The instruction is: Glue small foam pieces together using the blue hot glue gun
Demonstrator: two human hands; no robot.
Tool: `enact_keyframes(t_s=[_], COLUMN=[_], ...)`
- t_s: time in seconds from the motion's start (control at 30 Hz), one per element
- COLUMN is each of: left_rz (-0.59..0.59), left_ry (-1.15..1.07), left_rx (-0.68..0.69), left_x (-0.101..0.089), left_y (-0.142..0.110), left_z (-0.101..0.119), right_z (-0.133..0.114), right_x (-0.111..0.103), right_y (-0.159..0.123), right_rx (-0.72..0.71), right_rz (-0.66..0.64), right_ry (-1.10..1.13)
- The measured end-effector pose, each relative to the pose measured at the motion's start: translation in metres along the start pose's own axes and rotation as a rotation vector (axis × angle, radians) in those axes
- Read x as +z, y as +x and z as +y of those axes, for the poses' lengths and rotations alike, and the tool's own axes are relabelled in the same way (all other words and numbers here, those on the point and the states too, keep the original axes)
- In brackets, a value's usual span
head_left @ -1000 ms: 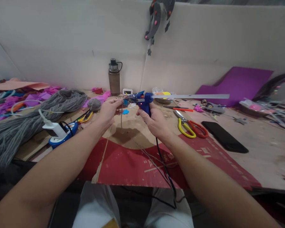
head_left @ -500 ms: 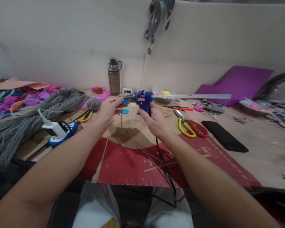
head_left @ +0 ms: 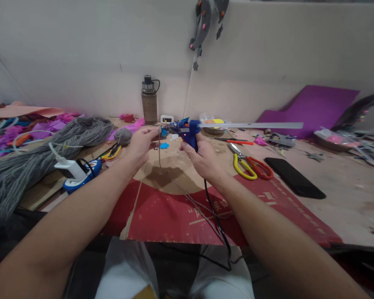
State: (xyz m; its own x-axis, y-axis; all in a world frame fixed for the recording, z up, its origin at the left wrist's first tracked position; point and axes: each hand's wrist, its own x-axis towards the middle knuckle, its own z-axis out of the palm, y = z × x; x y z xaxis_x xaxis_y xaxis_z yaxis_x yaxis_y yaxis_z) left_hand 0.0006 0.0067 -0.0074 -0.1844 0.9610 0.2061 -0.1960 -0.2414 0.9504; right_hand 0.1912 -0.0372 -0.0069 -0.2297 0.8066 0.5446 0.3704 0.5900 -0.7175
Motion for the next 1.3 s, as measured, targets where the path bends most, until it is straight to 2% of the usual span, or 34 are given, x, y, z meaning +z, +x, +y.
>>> enact_keyframes(t_s=[1.3], left_rz=[0.014], left_ry=[0.008], left_rx=[-0.031], left_x=[0.002], left_y=[-0.0022], left_z=[0.0028], right_z=[0.0014], right_x=[-0.0005], right_y=[-0.0002], right_rx=[-0.012], right_rz=[0.012], right_ry=[-0.027])
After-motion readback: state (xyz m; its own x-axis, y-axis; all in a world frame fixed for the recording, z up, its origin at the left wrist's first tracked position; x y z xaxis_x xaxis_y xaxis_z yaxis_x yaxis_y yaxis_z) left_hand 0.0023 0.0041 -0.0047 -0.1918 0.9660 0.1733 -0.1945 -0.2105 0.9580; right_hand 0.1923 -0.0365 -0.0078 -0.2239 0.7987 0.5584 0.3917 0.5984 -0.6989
